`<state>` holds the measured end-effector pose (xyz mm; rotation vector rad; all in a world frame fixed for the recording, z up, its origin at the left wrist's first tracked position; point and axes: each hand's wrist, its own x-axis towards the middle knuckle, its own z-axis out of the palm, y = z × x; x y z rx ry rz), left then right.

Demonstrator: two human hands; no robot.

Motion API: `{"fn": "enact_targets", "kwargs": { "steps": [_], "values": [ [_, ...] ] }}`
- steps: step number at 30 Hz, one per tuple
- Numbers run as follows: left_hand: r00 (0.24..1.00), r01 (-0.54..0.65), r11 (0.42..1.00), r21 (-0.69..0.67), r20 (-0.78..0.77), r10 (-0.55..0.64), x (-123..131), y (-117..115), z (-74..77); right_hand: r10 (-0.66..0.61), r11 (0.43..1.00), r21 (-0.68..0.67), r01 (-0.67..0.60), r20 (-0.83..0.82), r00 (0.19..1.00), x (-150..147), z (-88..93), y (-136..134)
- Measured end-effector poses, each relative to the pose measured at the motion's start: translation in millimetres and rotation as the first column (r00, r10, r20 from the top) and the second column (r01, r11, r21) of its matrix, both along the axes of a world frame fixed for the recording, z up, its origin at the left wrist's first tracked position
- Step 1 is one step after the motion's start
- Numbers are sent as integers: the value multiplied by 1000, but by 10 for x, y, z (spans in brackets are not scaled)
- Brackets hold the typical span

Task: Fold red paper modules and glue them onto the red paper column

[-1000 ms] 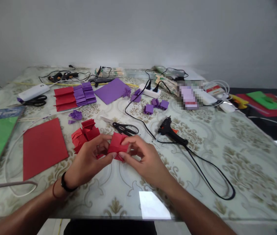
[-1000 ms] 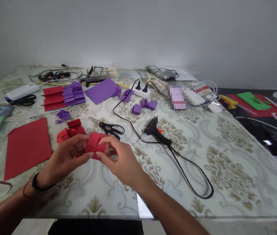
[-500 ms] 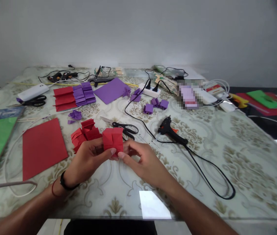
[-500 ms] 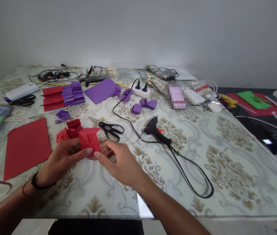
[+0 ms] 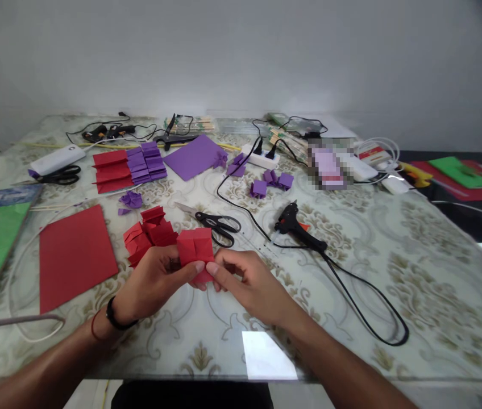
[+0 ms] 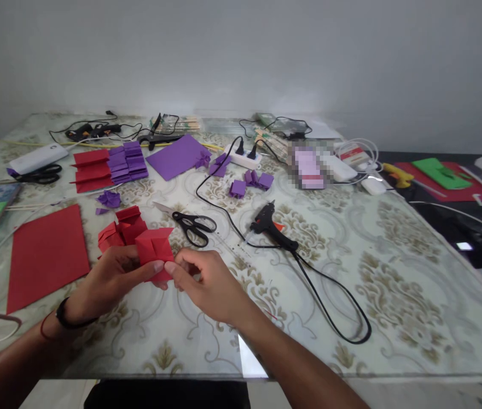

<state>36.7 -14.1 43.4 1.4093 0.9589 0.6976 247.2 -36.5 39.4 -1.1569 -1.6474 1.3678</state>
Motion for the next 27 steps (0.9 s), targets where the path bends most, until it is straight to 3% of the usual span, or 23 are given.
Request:
{"fn": "enact_targets", "kwargs": {
  "steps": [6, 14, 20, 27],
  "values": [
    [1000, 25, 1000, -19, -18, -25, 2, -6, 6, 6, 993, 119, -11, 48, 999, 7, 2, 7],
    [998, 49, 999, -8, -40, -49, 4, -9, 17, 10, 985, 168, -32, 130, 991, -22, -6, 7],
    [999, 5, 1000, 14, 41, -5, 5, -5, 35, 29, 991, 129, -46, 129, 991, -15, -30, 14],
    [998, 54, 998, -23, 11, -54, 32, 15, 66, 4, 989, 147, -27, 156, 988, -16, -61, 12]
  ]
}}
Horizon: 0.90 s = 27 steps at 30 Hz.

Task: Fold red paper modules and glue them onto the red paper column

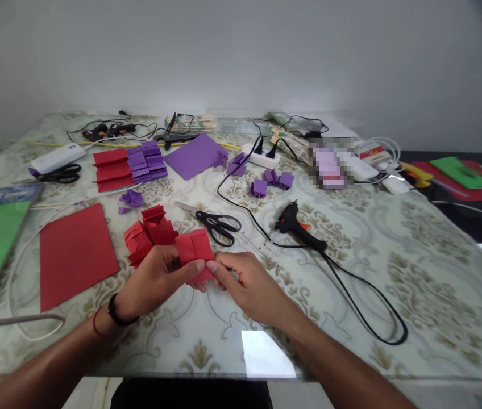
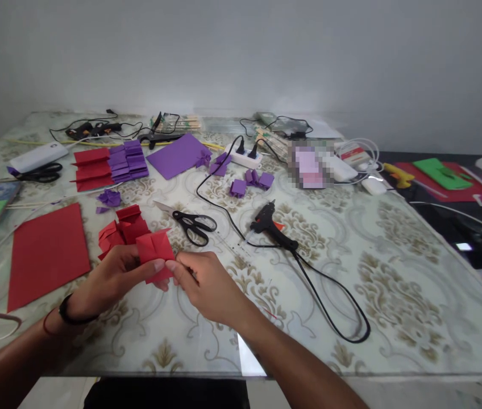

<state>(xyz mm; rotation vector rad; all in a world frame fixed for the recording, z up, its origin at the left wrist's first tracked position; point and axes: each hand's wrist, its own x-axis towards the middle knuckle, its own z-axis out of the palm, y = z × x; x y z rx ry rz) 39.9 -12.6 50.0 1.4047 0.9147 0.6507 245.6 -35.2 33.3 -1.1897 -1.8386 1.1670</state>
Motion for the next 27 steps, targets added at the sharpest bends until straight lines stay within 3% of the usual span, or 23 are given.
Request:
{"fn": "enact_targets", "kwargs": {
  "steps": [10, 18, 22, 27],
  "values": [
    [996, 32, 999, 39, -78, -29, -36, -32, -18, -40, 999, -6, 40, -83, 996, -6, 18, -2],
    [1000, -1, 999, 49, -1, 1, -37, -21, -58, -13, 999, -34, 9, -115, 993, 2, 17, -7],
    [994, 56, 998, 27, -95, -53, -54, -38, -28, -54, 994, -111, 26, -262, 963, 9, 8, -3],
    [972, 180, 976, -119, -130, -195, -16, -64, -2, -171, 975, -193, 107, -357, 918, 31, -24, 19]
  ]
}}
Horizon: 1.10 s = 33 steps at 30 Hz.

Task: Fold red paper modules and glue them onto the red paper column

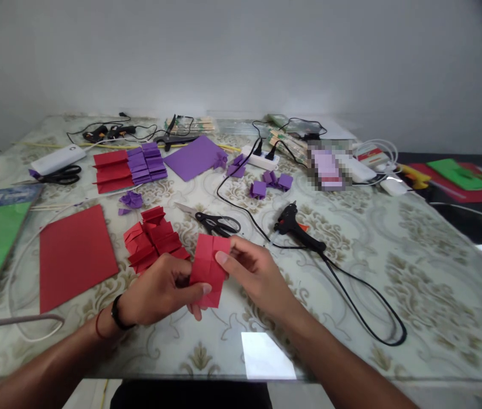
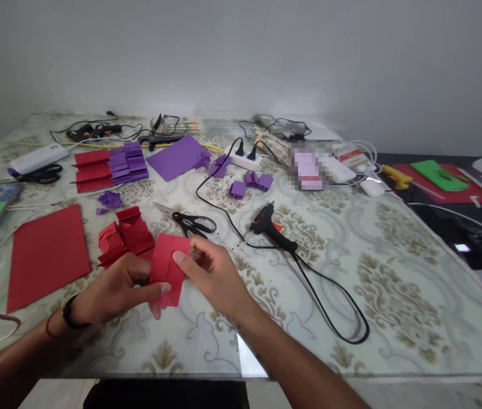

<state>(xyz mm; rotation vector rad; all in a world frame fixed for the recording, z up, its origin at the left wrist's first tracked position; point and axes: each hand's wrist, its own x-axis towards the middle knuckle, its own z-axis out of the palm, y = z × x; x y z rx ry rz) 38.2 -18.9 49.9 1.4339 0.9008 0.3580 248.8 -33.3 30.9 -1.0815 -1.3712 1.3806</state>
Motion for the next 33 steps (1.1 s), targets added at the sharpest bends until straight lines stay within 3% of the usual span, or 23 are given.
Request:
{"fn": "enact_targets", "kwargs": {
  "steps": [3, 8, 14, 26, 33],
  "values": [
    [1000, 0, 1000, 14, -10, 0, 19, 9, -37, -42, 999, -14, 42, -22, 999, -6, -28, 7],
    [995, -101, 987, 123, 1, 101, -8, 33, -65, -92, 995, 31, 94, -49, 995, 16, -20, 23],
    [990, -130, 990, 52, 62, 127, -11, 18, -2, -40, 997, 63, 38, 21, 999, 106, 45, 47],
    [935, -279, 959, -45, 217, 282, 37, 17, -36, -170, 955, 268, 127, 145, 975, 108, 6, 44],
    [929, -280, 959, 50, 265, 257, 12, -14, -50, -216, 947, 274, 169, 150, 965, 65, -1, 23]
  ]
}}
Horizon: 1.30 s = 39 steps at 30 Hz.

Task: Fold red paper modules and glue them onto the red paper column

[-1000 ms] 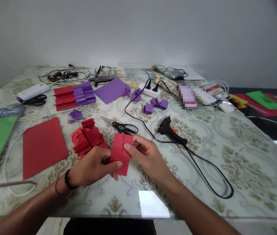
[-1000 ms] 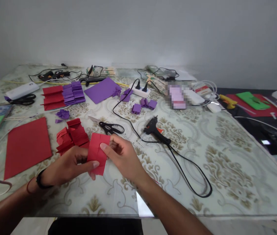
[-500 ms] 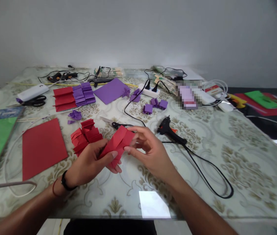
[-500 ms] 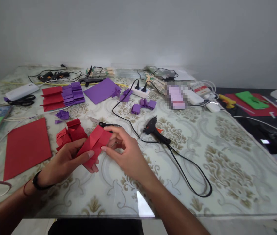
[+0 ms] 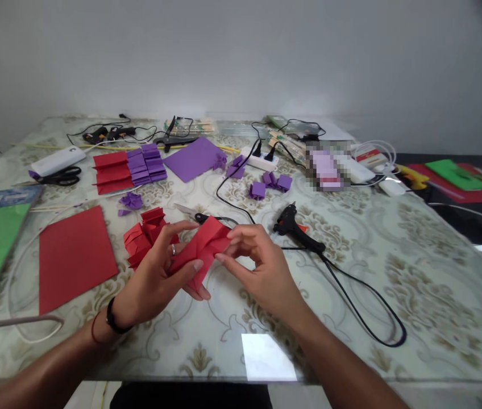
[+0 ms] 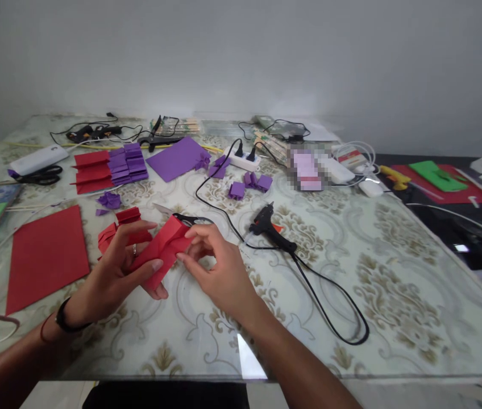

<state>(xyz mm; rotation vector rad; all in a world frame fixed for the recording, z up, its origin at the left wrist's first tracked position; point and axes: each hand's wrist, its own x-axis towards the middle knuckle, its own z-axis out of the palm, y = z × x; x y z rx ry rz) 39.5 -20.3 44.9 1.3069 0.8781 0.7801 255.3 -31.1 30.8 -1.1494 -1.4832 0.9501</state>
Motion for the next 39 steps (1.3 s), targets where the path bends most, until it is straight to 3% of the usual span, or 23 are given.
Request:
{"fn": "enact_targets", "kwargs": {
  "steps": [6, 10, 17, 25, 31, 36, 39],
  "values": [
    [978, 59, 972, 228, -210, -10, -49, -16, 9, 98, 989, -102, -104, -62, 993, 27, 34, 27],
    [965, 79, 955, 287, -264, 0, -45, -12, 43, 159, 976, -142, -163, -38, 987, 44, 64, 48],
    [954, 62, 950, 307, -299, 34, -35, 13, 16, 168, 985, -36, -166, 51, 985, 53, 123, 18],
    [941, -2, 978, 206, -331, 71, 30, -12, -16, 123, 983, 111, -147, 202, 972, -8, 107, -17],
    [891, -27, 955, 294, -427, 156, 55, 2, 30, 33, 973, 214, -91, 258, 966, -114, -1, -55],
    [893, -62, 952, 299, -410, 187, 61, -19, -34, -112, 981, 171, 97, 84, 990, -238, -179, -136],
    [933, -74, 979, 191, -333, 136, 63, -28, -73, -60, 996, 58, 62, -36, 998, -265, -163, -147]
  ]
}}
